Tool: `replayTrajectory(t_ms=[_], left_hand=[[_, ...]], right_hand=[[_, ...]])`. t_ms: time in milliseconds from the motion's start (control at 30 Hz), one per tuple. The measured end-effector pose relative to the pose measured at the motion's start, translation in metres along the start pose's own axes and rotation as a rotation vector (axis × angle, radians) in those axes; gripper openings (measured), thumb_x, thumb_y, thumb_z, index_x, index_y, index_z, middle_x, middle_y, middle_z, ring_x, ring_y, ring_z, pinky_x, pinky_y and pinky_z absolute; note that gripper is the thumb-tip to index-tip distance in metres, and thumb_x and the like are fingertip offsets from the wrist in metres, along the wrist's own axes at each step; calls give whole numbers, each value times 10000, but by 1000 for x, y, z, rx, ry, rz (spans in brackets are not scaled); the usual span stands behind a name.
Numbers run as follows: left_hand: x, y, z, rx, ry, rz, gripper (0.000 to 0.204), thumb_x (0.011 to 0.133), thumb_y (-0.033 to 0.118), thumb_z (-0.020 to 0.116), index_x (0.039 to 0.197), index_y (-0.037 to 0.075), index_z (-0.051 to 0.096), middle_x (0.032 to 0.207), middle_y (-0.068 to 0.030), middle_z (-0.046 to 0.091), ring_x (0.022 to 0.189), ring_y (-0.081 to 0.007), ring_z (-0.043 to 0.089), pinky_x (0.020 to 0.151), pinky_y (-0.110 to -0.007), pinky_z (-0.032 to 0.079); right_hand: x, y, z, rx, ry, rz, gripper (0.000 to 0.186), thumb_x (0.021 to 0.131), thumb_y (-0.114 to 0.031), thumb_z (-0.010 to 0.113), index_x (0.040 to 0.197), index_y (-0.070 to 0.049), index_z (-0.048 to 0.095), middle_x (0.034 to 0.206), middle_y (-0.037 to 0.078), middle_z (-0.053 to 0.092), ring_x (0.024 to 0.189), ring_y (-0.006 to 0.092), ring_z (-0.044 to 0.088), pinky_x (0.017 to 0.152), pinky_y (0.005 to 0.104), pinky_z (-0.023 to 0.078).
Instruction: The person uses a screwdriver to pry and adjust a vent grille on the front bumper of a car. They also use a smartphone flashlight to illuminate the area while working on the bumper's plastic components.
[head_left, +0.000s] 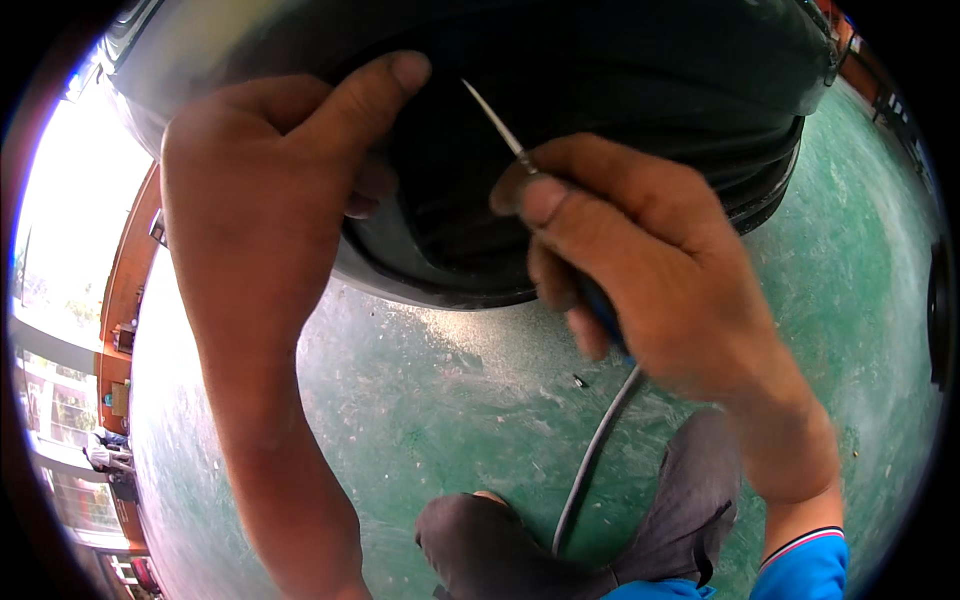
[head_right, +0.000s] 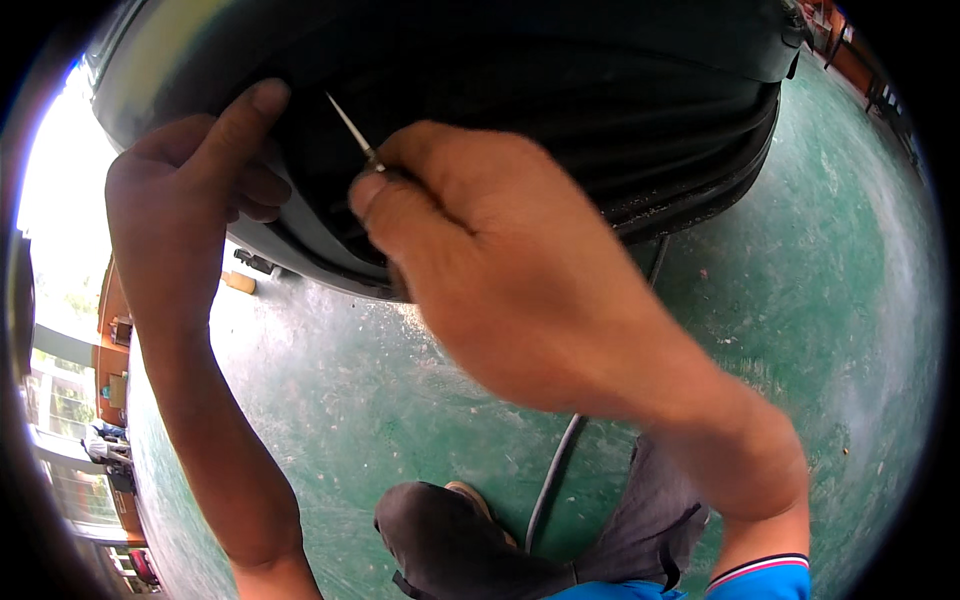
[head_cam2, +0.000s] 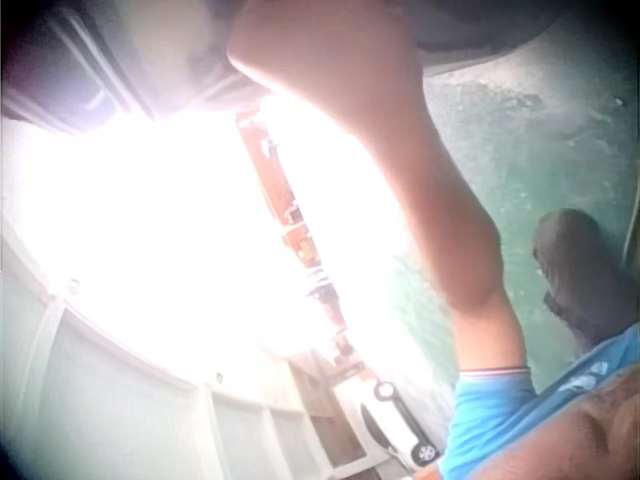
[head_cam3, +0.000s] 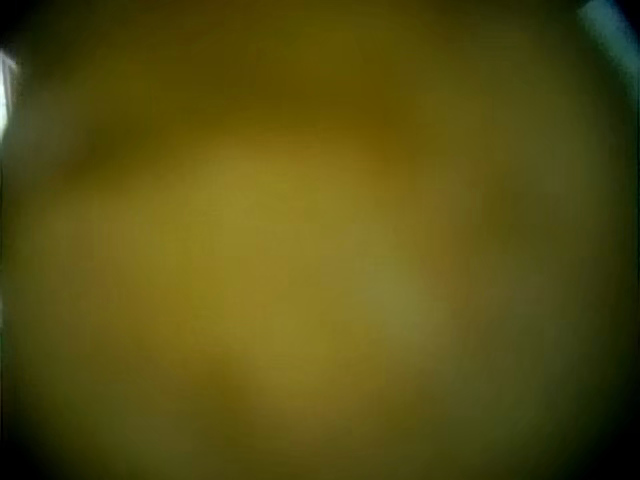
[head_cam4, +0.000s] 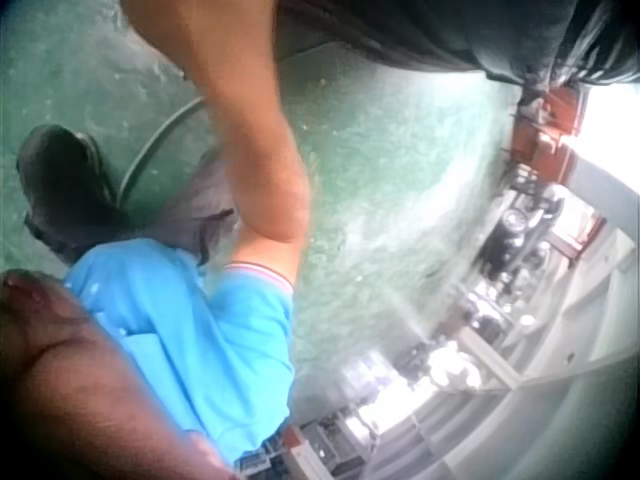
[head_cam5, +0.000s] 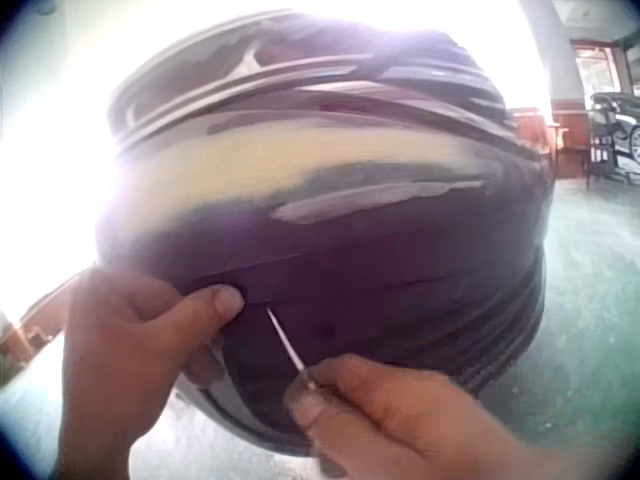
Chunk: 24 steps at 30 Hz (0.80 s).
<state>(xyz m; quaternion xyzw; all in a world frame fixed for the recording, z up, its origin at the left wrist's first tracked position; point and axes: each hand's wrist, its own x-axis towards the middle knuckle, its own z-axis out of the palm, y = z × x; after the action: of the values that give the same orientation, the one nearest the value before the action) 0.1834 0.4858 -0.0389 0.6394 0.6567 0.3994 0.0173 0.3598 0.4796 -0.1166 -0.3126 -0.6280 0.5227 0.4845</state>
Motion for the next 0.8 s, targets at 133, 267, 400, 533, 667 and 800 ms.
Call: replayTrajectory(t_ms=[133,267,400,533,667,800], left_hand=[[3,5,-3,76,-21,19,384,836,344,807,719,-12,726,601,-108,671,553,-162,641,581,-277,477],[5,16,-10,217,-56,59,363,851,331,793,748,-12,737,614,-108,671,555,-158,638,582,-277,476],[5,21,-8,276,-54,63,343,849,330,792,769,0,748,615,-96,668,551,-147,624,574,-279,465],[0,22,-6,361,3,66,331,854,336,787,781,15,757,607,-84,659,543,-124,601,555,-270,446],[-3,14,-1,310,89,140,384,850,339,787,662,20,687,497,-75,512,443,-136,458,472,-312,361],[-2,7,2,289,128,188,422,841,335,792,591,29,642,440,-73,440,386,-157,406,433,-336,326]], right_hand=[[3,-6,23,429,44,210,325,1045,-290,482,998,10,598,570,23,511,390,71,413,380,217,309],[2,-9,38,764,56,296,307,1043,-309,504,860,-63,533,558,-16,424,439,61,334,396,269,279],[-2,-8,51,874,132,322,322,1044,-337,493,946,-41,574,571,27,493,386,81,385,365,225,294],[-5,-12,52,874,119,340,314,1043,-338,481,956,-50,571,577,13,471,406,81,378,376,236,294],[-7,-14,55,892,129,341,312,1044,-338,474,960,-53,567,581,3,452,405,83,360,377,246,284],[-7,-12,58,889,144,337,309,1044,-336,479,961,-51,566,589,3,460,407,80,368,378,240,282]])
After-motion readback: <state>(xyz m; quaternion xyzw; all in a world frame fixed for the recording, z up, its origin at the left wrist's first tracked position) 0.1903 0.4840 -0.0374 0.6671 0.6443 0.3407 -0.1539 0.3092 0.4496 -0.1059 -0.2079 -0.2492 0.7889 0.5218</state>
